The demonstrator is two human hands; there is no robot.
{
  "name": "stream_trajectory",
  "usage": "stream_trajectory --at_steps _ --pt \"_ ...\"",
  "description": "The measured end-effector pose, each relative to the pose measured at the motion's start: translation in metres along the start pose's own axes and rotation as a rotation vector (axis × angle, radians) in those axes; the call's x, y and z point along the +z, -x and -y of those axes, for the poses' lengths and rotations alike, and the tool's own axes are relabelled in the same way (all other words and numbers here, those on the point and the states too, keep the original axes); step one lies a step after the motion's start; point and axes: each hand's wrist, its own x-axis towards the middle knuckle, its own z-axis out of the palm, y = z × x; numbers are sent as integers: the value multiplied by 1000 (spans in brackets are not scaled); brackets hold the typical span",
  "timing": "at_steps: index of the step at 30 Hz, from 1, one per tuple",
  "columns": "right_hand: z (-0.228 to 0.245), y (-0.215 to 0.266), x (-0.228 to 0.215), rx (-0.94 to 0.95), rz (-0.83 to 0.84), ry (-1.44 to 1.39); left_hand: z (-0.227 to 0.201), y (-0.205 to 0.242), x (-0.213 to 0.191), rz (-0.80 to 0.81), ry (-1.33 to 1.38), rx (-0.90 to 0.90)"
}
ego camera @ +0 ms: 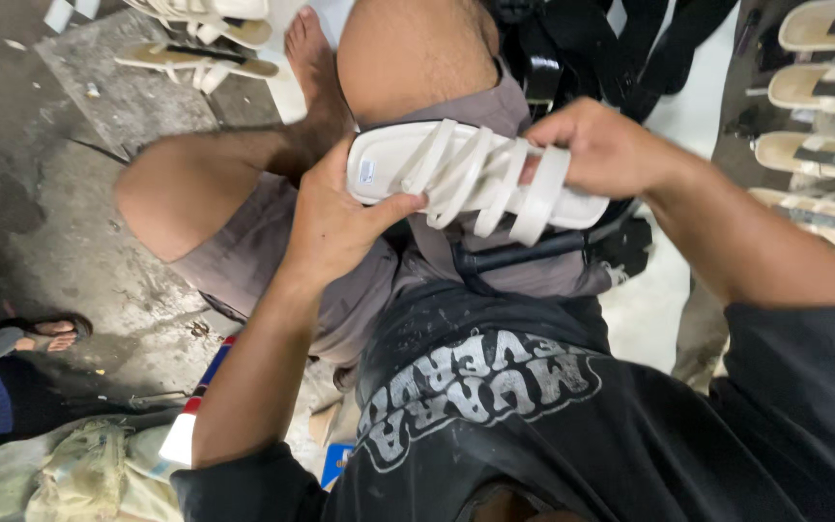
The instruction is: The person assembles slipper sandals by heating black rubber soles on a hot plate, then pressing them onto white plastic straps. The person repeatedly handles multiple slipper units, aligning and pressing the sole to the strap until bonded.
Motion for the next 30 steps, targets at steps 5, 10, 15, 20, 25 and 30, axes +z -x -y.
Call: stream_trajectory --at_steps 5,10,15,20,25,30 --pt "-11 29 13 -141 -222 -283 -43 -32 -15 -80 404 214" --pt "-52 -2 8 -72 -733 -740 -65 -79 12 -227 -124 605" --pt "-117 -70 -62 141 -951 -565 -68 -99 37 -248 -810 677" --pt "-170 -126 -159 17 -1007 -453 -74 -119 38 -212 -679 511" --pt "-213 -162 -200 238 -1177 291 -90 -137 49 -184 -719 478" --pt "-239 -187 -177 197 -1153 500 -99 -147 50 -107 -794 445"
